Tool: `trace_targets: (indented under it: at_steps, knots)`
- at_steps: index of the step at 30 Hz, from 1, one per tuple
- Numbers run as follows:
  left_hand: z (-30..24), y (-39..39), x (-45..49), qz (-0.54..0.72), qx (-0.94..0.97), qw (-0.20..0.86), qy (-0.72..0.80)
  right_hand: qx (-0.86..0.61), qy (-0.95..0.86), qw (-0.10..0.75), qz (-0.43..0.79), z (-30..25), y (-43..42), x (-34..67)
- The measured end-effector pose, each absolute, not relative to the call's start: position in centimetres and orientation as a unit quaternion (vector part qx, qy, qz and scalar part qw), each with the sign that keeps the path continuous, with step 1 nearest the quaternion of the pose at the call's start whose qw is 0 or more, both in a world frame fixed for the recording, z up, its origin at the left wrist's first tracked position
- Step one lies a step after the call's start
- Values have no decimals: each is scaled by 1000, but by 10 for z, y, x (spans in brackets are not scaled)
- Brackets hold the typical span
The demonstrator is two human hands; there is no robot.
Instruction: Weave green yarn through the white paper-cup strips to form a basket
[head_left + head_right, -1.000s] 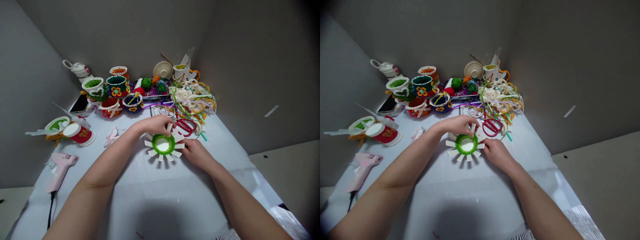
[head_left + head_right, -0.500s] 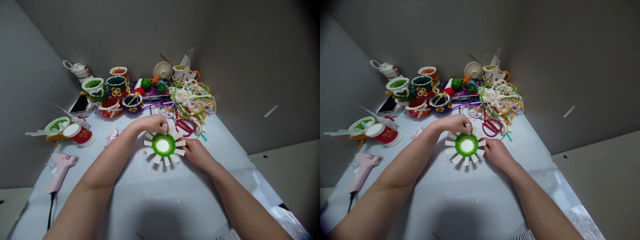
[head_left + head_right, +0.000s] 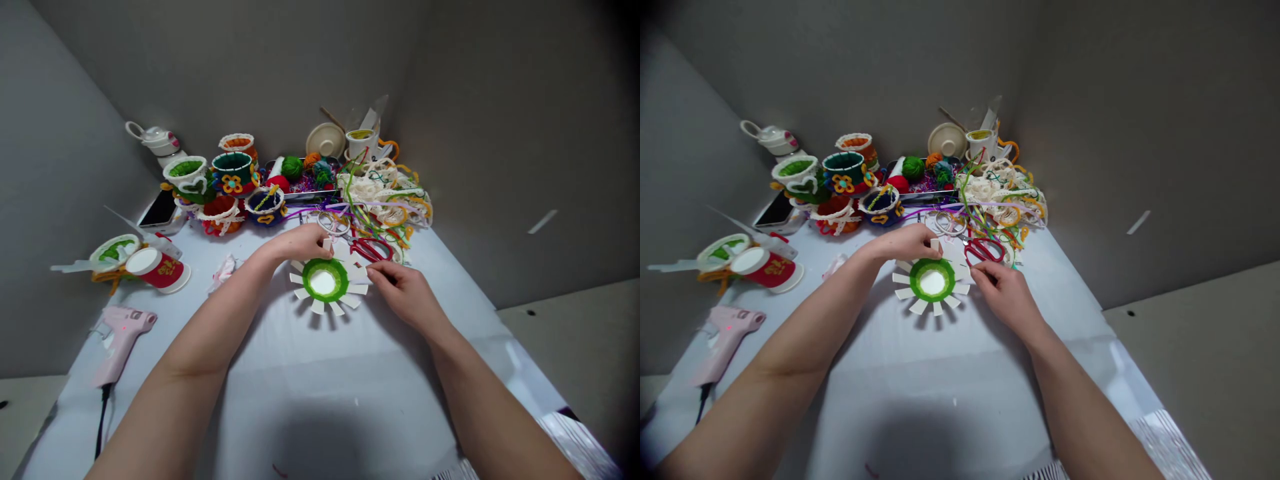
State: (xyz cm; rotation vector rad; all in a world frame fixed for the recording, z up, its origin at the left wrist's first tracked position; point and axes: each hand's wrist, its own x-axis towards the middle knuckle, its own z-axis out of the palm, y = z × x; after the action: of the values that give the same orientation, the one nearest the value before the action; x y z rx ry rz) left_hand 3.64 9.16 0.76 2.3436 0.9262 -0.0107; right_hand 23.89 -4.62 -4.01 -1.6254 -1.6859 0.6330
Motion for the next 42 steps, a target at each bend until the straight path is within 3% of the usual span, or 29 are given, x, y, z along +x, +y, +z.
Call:
trace_targets:
  at_steps: [10, 15, 20, 27, 33, 37, 42]
  knots:
    - [5, 92, 35, -23, 884, 287, 369, -601, -588, 475, 259, -32, -49, 235]
    - [4, 94, 35, -27, 885, 287, 365, -562, -618, 489, 251, -35, -53, 233]
    - [6, 93, 35, -36, 885, 286, 366, -511, -682, 445, 275, -34, -56, 232]
    - [7, 99, 28, -6, 861, 317, 398, -589, -635, 416, 277, -35, -50, 235]
    - [-2, 103, 27, 1, 811, 409, 419, -590, -719, 255, 264, -43, -44, 236]
    - [4, 99, 26, -57, 794, 437, 418, -593, -730, 227, 253, -47, -44, 236]
    - [18, 95, 22, -101, 872, 319, 358, -578, -729, 250, 268, -48, -46, 233]
